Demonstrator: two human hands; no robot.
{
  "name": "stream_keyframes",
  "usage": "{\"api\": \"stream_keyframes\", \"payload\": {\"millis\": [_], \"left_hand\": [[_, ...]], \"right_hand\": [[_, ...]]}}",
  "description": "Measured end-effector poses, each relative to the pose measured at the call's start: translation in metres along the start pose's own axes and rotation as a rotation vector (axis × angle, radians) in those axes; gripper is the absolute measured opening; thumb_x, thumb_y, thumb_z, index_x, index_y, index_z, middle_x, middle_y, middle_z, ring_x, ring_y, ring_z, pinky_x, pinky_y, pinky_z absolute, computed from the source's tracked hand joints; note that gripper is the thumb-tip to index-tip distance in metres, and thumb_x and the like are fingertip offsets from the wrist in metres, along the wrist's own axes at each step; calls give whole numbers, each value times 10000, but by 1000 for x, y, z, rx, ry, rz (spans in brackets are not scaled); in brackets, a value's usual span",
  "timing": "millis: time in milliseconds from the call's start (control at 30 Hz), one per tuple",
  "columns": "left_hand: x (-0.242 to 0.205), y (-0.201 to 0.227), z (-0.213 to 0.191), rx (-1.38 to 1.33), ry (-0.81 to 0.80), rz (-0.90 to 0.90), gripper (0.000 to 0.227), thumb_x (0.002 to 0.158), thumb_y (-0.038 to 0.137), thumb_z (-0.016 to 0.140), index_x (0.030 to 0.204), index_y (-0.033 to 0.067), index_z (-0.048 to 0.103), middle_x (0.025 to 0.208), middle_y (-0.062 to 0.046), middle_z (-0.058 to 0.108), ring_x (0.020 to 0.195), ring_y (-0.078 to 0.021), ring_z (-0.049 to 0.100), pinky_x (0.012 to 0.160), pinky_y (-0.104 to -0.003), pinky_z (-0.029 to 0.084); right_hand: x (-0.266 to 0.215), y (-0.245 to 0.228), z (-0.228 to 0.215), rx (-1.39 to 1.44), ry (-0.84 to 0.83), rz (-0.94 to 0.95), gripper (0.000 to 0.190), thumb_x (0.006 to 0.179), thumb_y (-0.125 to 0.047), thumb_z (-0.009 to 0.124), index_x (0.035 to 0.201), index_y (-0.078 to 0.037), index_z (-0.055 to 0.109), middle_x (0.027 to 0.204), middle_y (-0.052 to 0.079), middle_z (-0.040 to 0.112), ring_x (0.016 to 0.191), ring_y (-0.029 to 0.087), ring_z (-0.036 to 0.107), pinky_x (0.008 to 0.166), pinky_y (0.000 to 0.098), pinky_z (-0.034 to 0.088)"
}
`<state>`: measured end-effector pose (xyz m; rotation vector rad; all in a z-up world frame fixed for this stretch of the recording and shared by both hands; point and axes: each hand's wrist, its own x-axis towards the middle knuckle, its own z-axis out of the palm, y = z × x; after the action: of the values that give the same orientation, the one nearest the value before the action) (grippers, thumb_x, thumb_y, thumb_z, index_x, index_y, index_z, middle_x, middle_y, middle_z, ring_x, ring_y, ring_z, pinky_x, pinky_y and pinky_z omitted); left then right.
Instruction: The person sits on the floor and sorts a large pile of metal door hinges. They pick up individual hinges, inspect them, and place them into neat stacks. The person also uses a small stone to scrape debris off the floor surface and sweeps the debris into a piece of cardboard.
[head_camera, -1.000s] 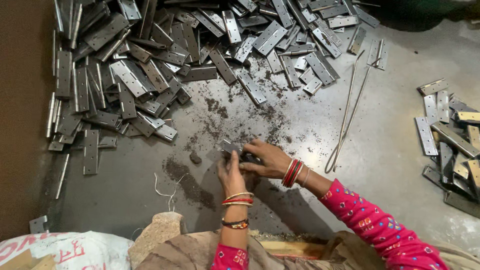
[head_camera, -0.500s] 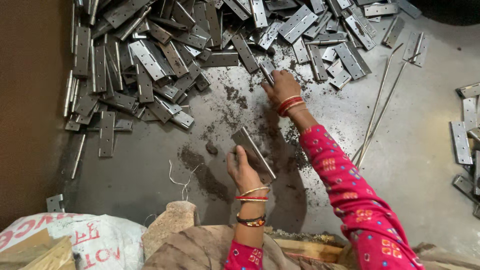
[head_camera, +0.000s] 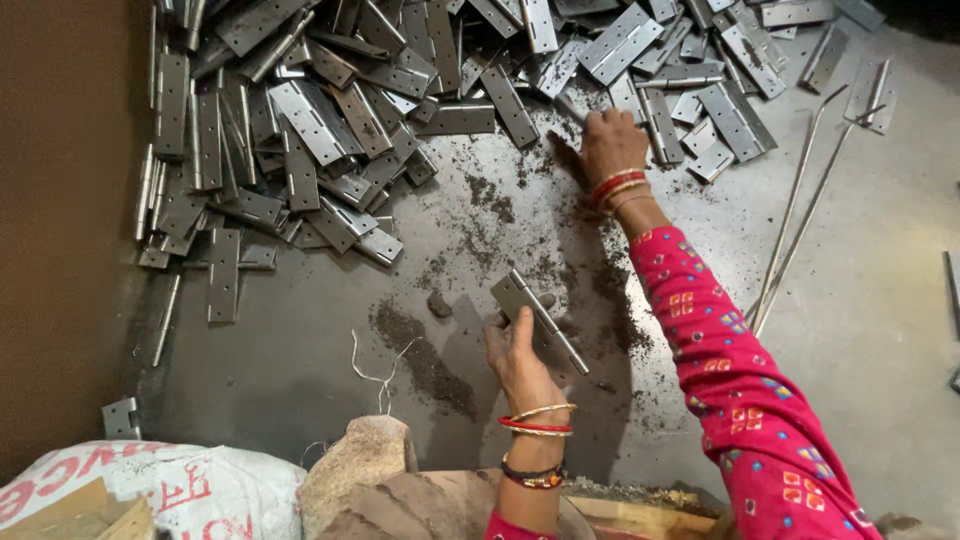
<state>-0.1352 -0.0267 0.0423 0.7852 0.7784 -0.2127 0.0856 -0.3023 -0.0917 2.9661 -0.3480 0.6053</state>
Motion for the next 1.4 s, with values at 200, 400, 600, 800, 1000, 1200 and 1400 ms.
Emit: {"api": "stream_keyframes", "payload": {"millis": [200,400,600,800,1000,1200,1400], "left_hand": [[-9,4,3,6,-162,109,522,907,179,690,1365,-10,526,1147,-73,663,1047,-175,602,932,-319,458],[-15,6,8,89,-178,29,324,942,182,645,1211,47,526,978,-83,695,828,-217,692,799,-347,528],[-19,11,10,21,-212,58,237,940,142,633,1141,55,543,925,-69,674,759,-198,716,660,-322,550],[-15,16,7,41,-209,68,260,931,149,616,1170,48,592,982,-59,715,755,-174,696,649,-308,538],[-4,0,1,32,-174,146,446,961,144,670,1370,-3,572,1137,-77,707,915,-131,682,797,-265,551],[3,5,-5,-24,-109,88,550,865,149,673,1384,52,517,1110,-102,677,870,-209,664,737,-382,546],[6,11,-2,-1,-189,214,447,942,131,611,1373,35,542,1175,-105,710,985,-170,680,860,-316,544]], "right_hand": [[51,2,5,-191,-34,29,96,892,-162,672,961,-181,736,1012,38,691,1023,274,635,765,484,522],[38,9,-23,-116,-339,-129,223,861,-168,723,1084,-182,731,976,48,679,953,258,618,782,418,518],[-30,11,-55,120,-269,-334,177,881,-122,683,1036,-179,745,947,41,679,928,254,637,712,385,548],[0,57,-34,37,-6,-6,45,862,-127,694,898,-117,720,931,113,684,900,338,656,703,474,553],[-92,-41,-57,242,-30,-55,60,877,-151,700,932,-134,717,890,78,678,848,321,641,650,465,545],[-139,-49,-109,384,-177,-1,97,925,-209,672,963,-123,694,840,69,652,749,259,627,617,410,524],[-169,121,-102,-100,47,472,216,912,-282,686,912,-72,634,867,158,664,713,347,660,614,491,527]]}}
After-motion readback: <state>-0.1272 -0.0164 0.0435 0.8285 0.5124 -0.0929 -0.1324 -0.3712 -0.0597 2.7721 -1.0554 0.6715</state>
